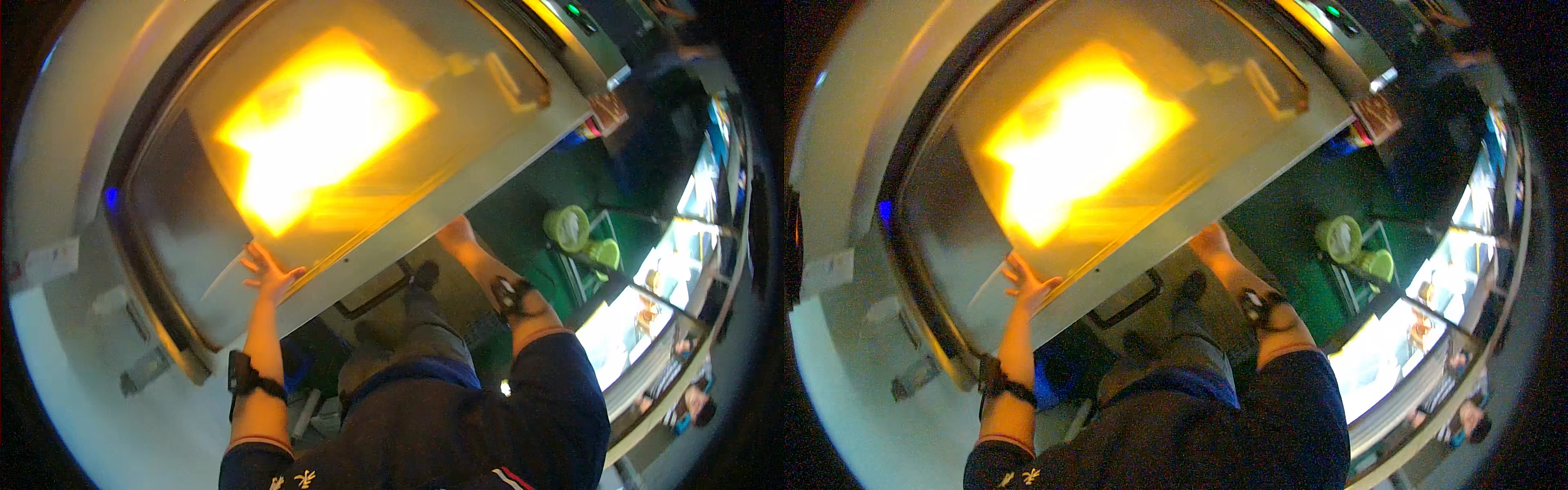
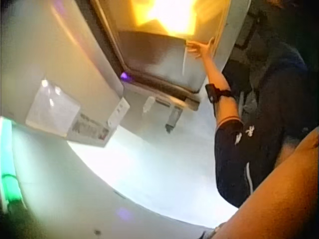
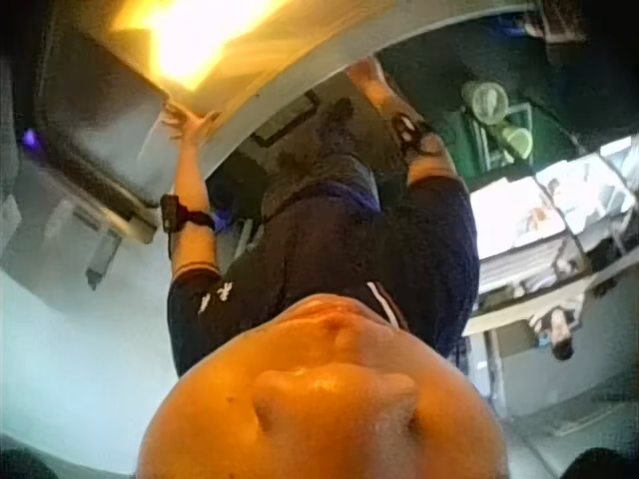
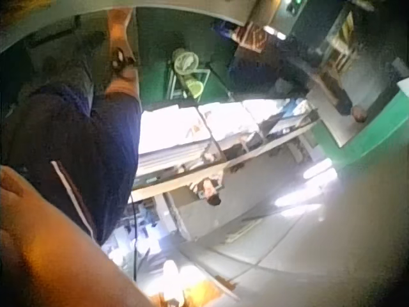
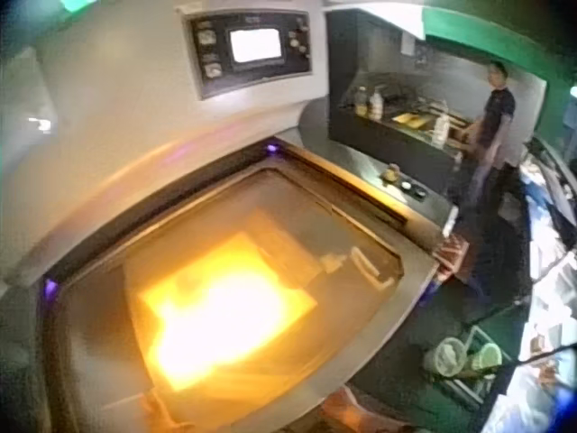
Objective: Placing electronic panels or PCB substrates into an LED exposure machine, smoothing them with a squeegee tool, and initiating the exposure process.
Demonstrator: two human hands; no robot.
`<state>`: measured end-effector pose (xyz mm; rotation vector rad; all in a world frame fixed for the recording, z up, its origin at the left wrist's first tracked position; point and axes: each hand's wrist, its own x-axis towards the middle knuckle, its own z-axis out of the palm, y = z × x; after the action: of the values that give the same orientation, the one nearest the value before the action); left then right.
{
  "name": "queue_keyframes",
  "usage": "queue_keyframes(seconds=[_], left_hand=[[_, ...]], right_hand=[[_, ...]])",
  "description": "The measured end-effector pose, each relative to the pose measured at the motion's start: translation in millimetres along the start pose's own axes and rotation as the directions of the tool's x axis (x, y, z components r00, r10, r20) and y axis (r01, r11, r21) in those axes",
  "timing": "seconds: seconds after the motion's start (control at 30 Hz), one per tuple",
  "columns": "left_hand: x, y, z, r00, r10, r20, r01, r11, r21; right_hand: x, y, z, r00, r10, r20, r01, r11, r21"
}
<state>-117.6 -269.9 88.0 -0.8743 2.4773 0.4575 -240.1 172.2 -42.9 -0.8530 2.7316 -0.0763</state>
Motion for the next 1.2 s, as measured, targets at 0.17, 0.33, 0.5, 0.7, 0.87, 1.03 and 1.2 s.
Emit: queue_keyframes(seconds=[0.17,0.33,0.5,0.7,0.87,1.03,1.2], left_hand=[[2,23,1,1.000,0.022,0.001,-0.022,0.998,0.065],[-14,35,-17,0.999,-0.019,-0.032,0.021,0.998,0.059],[-20,31,-19,0.999,0.024,-0.040,-0.023,0.999,0.031],[-16,25,-8,0.987,0.154,-0.051,-0.157,0.986,-0.060],[-4,-8,7,0.776,0.530,-0.342,-0.628,0.700,-0.341],[-165,-34,-84,0.796,0.563,0.221,-0.584,0.810,0.040],[-110,-162,-60,0.926,0.378,-0.002,-0.370,0.907,0.203]], right_hand=[[-86,19,-69,0.912,0.384,0.141,-0.400,0.765,0.504],[-263,7,-29,0.540,0.503,0.675,-0.700,-0.176,0.692],[-384,-13,-60,0.507,0.710,0.488,-0.261,-0.414,0.872],[-348,10,-130,0.629,0.694,0.351,-0.356,-0.144,0.923],[-208,-23,-226,0.973,0.213,0.091,-0.230,0.855,0.465],[-71,-138,-263,0.877,-0.466,-0.119,0.454,0.883,-0.117],[43,-256,-218,0.733,-0.653,0.189,0.634,0.757,0.159]])
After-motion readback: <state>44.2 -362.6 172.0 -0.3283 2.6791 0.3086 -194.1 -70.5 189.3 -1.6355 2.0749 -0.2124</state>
